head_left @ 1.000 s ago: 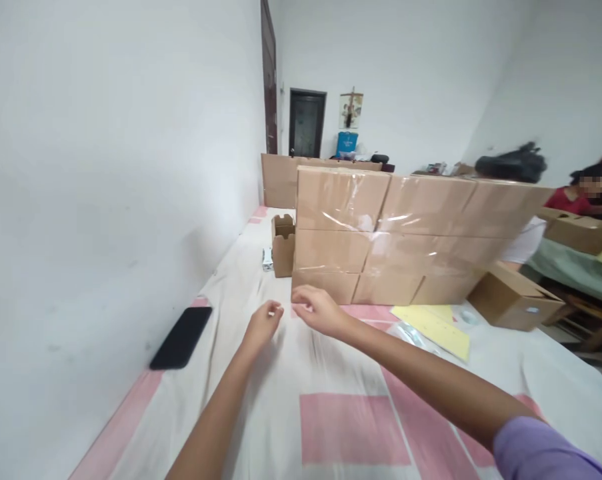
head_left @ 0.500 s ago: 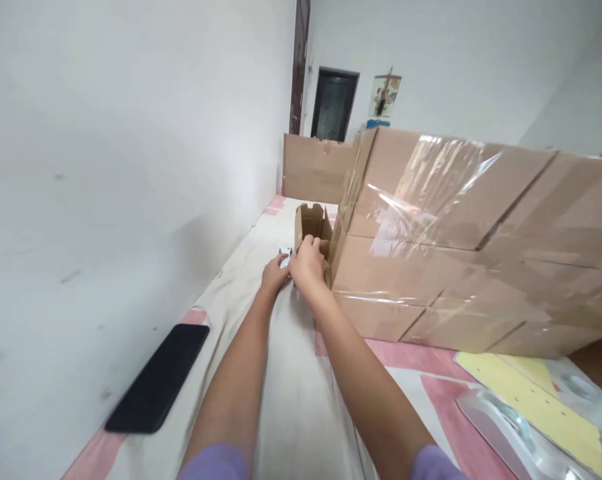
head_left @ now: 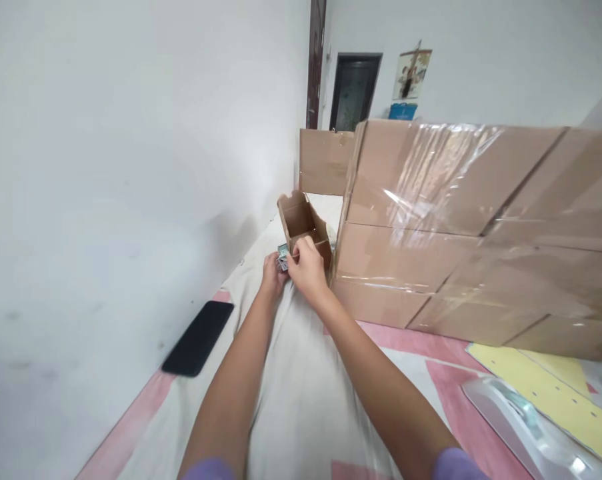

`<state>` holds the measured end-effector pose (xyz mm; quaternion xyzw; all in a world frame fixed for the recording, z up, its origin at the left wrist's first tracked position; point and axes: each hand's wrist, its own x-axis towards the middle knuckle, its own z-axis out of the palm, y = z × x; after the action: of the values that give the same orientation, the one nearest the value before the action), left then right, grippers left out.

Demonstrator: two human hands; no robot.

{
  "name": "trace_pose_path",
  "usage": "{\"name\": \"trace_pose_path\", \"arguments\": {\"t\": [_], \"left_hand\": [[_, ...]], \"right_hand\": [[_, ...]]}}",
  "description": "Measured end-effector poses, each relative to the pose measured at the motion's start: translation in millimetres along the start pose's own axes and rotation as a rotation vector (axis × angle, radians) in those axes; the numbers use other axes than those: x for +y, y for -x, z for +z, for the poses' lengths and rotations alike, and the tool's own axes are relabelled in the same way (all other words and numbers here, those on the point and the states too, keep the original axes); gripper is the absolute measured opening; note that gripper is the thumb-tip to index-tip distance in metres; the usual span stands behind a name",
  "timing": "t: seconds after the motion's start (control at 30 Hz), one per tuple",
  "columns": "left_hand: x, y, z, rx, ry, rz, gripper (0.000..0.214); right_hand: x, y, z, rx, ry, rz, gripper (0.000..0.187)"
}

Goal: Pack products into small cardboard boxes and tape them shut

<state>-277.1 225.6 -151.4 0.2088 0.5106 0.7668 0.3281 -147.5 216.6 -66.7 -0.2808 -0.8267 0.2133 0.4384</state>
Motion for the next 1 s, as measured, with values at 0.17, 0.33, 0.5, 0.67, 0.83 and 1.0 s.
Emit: {"name": "trace_pose_path", "arguments": {"t": [0.17, 0.33, 0.5, 0.67, 0.83, 1.0], "left_hand": [[39, 83, -31.9, 0.096, 0.058, 0.074, 0.042], [63, 204, -62.8, 0.103, 0.046, 0.183, 0.066], [82, 326, -74.2, 0.044, 0.035, 0.212, 0.084], [143, 395, -76.7, -0.118, -0.032, 0.368, 0.074], [208, 408, -29.4, -0.519, -0.638, 0.631, 0.088], [202, 407, 41.2, -1.120, -1.404, 0.720, 0.064]], "right_hand": [[-37, 33, -36, -0.005, -0.237, -0.071, 0.025], [-78, 95, -106, -0.076, -0.385, -0.183, 0.025], [-86, 186, -208, -0.149, -0.364, -0.257, 0.017], [-64, 265, -293, -0.069, -0.277, -0.186, 0.023], [-55, 307, -322, 0.021, -0.303, -0.190, 0.025], [-47, 335, -318, 0.013, -0.305, -0.186, 0.030]]}}
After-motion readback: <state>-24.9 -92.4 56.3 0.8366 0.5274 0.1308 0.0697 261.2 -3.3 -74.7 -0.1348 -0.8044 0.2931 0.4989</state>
